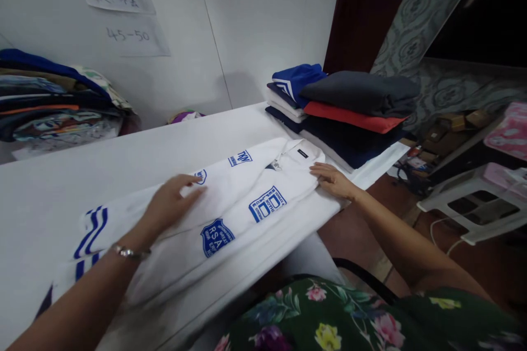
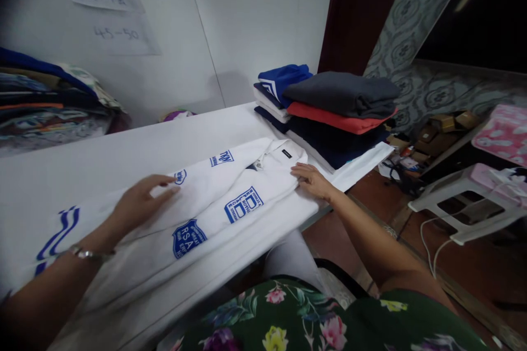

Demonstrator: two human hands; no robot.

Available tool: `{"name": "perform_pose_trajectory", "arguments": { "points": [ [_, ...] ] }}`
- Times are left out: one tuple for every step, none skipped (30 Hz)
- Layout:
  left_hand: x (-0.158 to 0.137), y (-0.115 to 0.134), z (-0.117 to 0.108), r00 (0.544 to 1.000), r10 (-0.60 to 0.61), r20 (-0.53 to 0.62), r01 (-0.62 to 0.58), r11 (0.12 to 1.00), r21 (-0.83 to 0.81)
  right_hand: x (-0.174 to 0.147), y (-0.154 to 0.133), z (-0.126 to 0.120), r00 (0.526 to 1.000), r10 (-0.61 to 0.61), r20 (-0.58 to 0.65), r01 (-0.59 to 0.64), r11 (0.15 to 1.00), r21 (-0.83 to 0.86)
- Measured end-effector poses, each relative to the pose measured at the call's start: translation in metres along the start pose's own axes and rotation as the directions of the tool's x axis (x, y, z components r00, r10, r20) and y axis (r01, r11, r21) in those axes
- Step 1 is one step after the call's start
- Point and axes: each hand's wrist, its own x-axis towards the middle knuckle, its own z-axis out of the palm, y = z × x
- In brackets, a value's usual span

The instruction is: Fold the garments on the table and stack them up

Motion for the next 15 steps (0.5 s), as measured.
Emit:
{"name": "perform_pose_trajectory", "arguments": {
  "points": [
    [-0.014,0.010,0.007,0.992,0.113,0.061,-0.113,0.994,0.007,-0.001,0.001,0.001,1.000,-0.003,-0.003,0.003,1.000,-0.006],
    [-0.027,0.018,0.015,0.968,0.213,0.135,-0.218,0.976,0.021,-0.002,0.003,0.003,1.000,0.001,-0.011,-0.001,1.000,-0.014],
    [-0.040,0.025,0.023,0.942,0.280,0.183,-0.291,0.956,0.038,-0.003,0.004,0.004,1.000,0.010,-0.019,-0.010,1.000,-0.023],
    [-0.052,0.029,0.032,0.924,0.314,0.218,-0.333,0.941,0.057,-0.003,0.005,0.005,0.999,0.021,-0.028,-0.022,0.999,-0.030],
    [-0.061,0.032,0.039,0.913,0.331,0.238,-0.357,0.931,0.075,-0.002,0.005,0.006,0.999,0.028,-0.039,-0.030,0.999,-0.035],
    [-0.068,0.033,0.045,0.911,0.334,0.241,-0.363,0.927,0.090,-0.001,0.006,0.006,0.998,0.031,-0.054,-0.033,0.999,-0.038],
    [-0.072,0.032,0.050,0.914,0.330,0.236,-0.360,0.928,0.098,0.000,0.006,0.006,0.997,0.026,-0.069,-0.029,0.999,-0.042],
    [-0.075,0.031,0.053,0.919,0.326,0.223,-0.354,0.930,0.099,0.001,0.007,0.005,0.997,0.017,-0.081,-0.021,0.999,-0.049],
    [-0.075,0.030,0.054,0.923,0.325,0.206,-0.349,0.932,0.095,0.003,0.007,0.004,0.996,0.011,-0.090,-0.016,0.998,-0.061],
    [-0.075,0.029,0.055,0.926,0.327,0.190,-0.348,0.933,0.087,0.004,0.007,0.003,0.996,0.007,-0.092,-0.014,0.997,-0.078],
    [-0.074,0.028,0.056,0.926,0.335,0.173,-0.353,0.932,0.082,0.006,0.008,0.002,0.996,0.006,-0.093,-0.015,0.995,-0.097],
    [-0.074,0.028,0.056,0.924,0.349,0.155,-0.364,0.928,0.080,0.007,0.009,0.001,0.994,0.005,-0.108,-0.018,0.993,-0.115],
    [-0.073,0.028,0.057,0.920,0.367,0.138,-0.381,0.921,0.084,0.007,0.010,0.001,0.991,0.005,-0.134,-0.022,0.991,-0.129],
    [-0.074,0.027,0.058,0.913,0.390,0.121,-0.401,0.912,0.091,0.008,0.012,0.001,0.985,0.004,-0.171,-0.028,0.990,-0.139],
    [-0.075,0.027,0.059,0.904,0.414,0.104,-0.424,0.900,0.100,0.007,0.014,0.003,0.979,-0.001,-0.204,-0.029,0.989,-0.145]
  ]
}}
